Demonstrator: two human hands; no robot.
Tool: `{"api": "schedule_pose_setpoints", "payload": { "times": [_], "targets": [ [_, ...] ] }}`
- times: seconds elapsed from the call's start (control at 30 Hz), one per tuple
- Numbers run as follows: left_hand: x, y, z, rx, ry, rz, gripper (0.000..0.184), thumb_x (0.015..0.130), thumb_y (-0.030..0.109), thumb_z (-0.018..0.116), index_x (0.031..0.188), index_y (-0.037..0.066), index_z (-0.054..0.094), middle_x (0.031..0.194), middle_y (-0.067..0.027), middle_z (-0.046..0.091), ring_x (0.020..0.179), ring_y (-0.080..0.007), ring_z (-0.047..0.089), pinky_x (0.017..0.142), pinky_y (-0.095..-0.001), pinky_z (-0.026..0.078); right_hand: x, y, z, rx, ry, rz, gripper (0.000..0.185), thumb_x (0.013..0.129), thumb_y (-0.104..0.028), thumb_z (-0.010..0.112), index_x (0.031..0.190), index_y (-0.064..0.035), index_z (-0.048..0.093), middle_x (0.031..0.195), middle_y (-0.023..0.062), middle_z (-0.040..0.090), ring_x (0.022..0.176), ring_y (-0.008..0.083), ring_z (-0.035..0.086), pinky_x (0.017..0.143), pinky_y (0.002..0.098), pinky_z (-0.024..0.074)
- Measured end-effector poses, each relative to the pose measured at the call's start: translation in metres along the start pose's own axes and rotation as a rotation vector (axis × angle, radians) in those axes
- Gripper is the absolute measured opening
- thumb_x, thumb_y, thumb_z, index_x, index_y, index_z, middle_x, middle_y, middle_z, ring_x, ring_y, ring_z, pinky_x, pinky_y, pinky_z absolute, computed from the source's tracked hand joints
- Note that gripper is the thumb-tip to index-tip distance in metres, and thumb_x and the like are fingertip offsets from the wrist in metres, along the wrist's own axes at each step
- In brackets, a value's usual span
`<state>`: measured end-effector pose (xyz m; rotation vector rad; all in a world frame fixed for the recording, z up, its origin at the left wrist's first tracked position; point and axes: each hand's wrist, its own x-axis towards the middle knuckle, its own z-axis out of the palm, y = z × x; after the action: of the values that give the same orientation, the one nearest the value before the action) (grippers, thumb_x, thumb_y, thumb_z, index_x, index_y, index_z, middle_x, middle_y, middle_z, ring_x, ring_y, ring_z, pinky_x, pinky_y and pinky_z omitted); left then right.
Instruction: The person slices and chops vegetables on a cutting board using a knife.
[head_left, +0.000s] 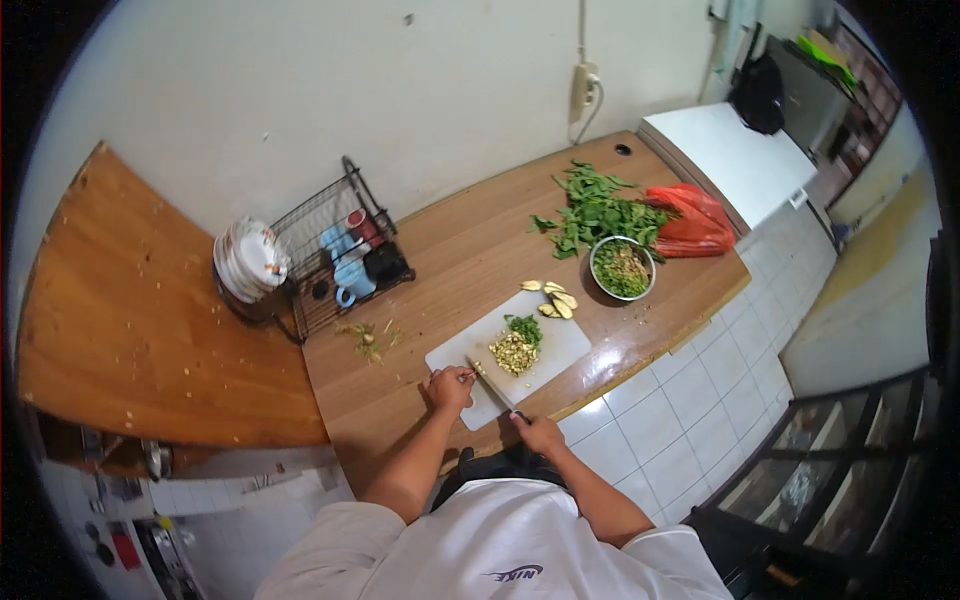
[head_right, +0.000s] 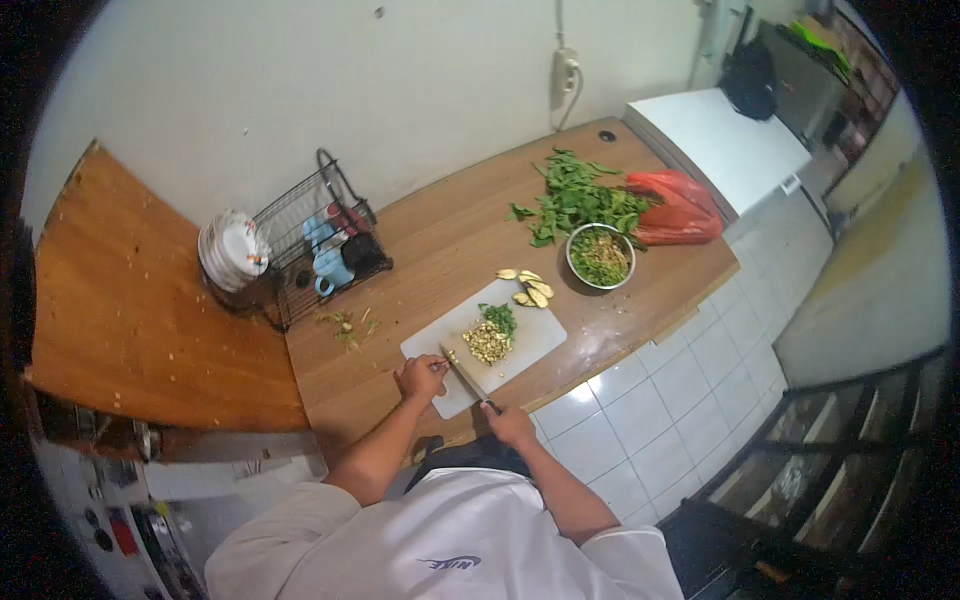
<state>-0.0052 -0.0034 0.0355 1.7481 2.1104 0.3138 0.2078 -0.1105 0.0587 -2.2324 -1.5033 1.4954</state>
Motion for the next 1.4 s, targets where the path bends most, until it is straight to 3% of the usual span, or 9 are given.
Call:
{"api": "schedule_pose_setpoints", "payload": {
  "times": [0.13, 0.3, 0.43, 0.5, 0.6, 0.73, 0.9, 1.23, 1.4],
  "targets": [
    [0.003, -0.009, 0.009, -0.089, 0.024, -0.005, 0.016, 0.078, 0.041, 0.079, 0.089, 0.029, 0.081, 0.088, 0.004, 0.073, 0.099, -0.0218, 0.062, 0.096, -0.0441, 0.036, -0.002, 0.035, 0.013, 0.072, 0.056, -0.126, 0.072, 0.093, -0.071, 0.046, 0.108, -0.0067, 0.076, 0.103, 0.0241, 0.073, 0.104, 0.0407, 0.069, 0.092, 0.0448, 0.0527],
    [0.001, -0.015, 0.012, -0.134, 0.092, 0.055, 0.015, 0.077, 0.041, 0.08, 0.086, 0.029, 0.081, 0.083, 0.0041, 0.07, 0.098, -0.0206, 0.06, 0.095, -0.0441, 0.033, -0.002, 0.041, 0.01, 0.02, -0.022, -0.05, 0.07, 0.094, -0.07, 0.049, 0.103, -0.0069, 0.077, 0.095, 0.0225, 0.074, 0.102, 0.0379, 0.07, 0.091, 0.0442, 0.0521],
    [0.002, -0.013, 0.01, -0.145, 0.094, 0.035, 0.013, 0.075, 0.038, 0.081, 0.083, 0.027, 0.08, 0.086, 0.0061, 0.071, 0.098, -0.0194, 0.059, 0.095, -0.0438, 0.032, 0.001, 0.025, -0.002, 0.05, -0.113, -0.026, 0.071, 0.093, -0.07, 0.049, 0.104, -0.0065, 0.077, 0.098, 0.0242, 0.073, 0.103, 0.0396, 0.069, 0.092, 0.0447, 0.0517],
    [0.001, -0.013, 0.009, -0.131, 0.107, 0.026, 0.013, 0.075, 0.037, 0.082, 0.082, 0.027, 0.08, 0.087, 0.0068, 0.071, 0.098, -0.0192, 0.059, 0.095, -0.0434, 0.032, 0.011, 0.02, 0.004, -0.055, 0.034, -0.096, 0.07, 0.093, -0.07, 0.049, 0.105, -0.0065, 0.077, 0.101, 0.0269, 0.072, 0.104, 0.0424, 0.068, 0.093, 0.0457, 0.0512],
    [0.001, -0.014, 0.008, -0.142, 0.097, 0.028, 0.012, 0.073, 0.034, 0.082, 0.081, 0.026, 0.079, 0.088, 0.0079, 0.072, 0.099, -0.0187, 0.059, 0.095, -0.0434, 0.032, 0.01, -0.002, -0.007, -0.127, 0.025, -0.091, 0.07, 0.094, -0.069, 0.048, 0.107, -0.0061, 0.076, 0.103, 0.0289, 0.07, 0.105, 0.0453, 0.066, 0.093, 0.047, 0.0508],
    [0.0, -0.015, 0.007, -0.189, 0.113, 0.046, 0.012, 0.073, 0.033, 0.083, 0.082, 0.025, 0.079, 0.088, 0.008, 0.072, 0.1, -0.0185, 0.059, 0.095, -0.0428, 0.033, 0.008, 0.0, -0.005, -0.1, 0.062, -0.139, 0.072, 0.094, -0.07, 0.047, 0.108, -0.0049, 0.075, 0.101, 0.0297, 0.07, 0.105, 0.0456, 0.065, 0.093, 0.0472, 0.0504],
    [0.0, -0.019, 0.012, -0.162, 0.14, 0.068, 0.012, 0.072, 0.032, 0.082, 0.081, 0.025, 0.078, 0.089, 0.0067, 0.072, 0.099, -0.0185, 0.059, 0.093, -0.0419, 0.034, -0.009, 0.014, -0.006, -0.053, -0.098, -0.02, 0.073, 0.094, -0.07, 0.047, 0.11, -0.0034, 0.074, 0.101, 0.0299, 0.07, 0.107, 0.0464, 0.065, 0.094, 0.0475, 0.0497],
    [0.006, -0.023, 0.015, -0.19, 0.051, 0.072, 0.013, 0.071, 0.033, 0.081, 0.081, 0.025, 0.079, 0.087, 0.0063, 0.072, 0.094, -0.0189, 0.06, 0.091, -0.0409, 0.034, 0.005, 0.0, 0.011, -0.079, 0.086, -0.098, 0.073, 0.094, -0.07, 0.047, 0.106, -0.0044, 0.075, 0.098, 0.0294, 0.071, 0.104, 0.0446, 0.067, 0.092, 0.0487, 0.0515],
    [0.009, -0.033, 0.023, -0.276, 0.127, 0.13, 0.014, 0.07, 0.033, 0.081, 0.079, 0.024, 0.078, 0.086, 0.0068, 0.071, 0.093, -0.0188, 0.059, 0.09, -0.042, 0.034, -0.002, 0.002, 0.006, -0.006, 0.014, -0.13, 0.07, 0.096, -0.066, 0.047, 0.117, -0.0042, 0.072, 0.101, 0.0296, 0.07, 0.106, 0.0453, 0.066, 0.093, 0.0462, 0.0505]
  ]
}}
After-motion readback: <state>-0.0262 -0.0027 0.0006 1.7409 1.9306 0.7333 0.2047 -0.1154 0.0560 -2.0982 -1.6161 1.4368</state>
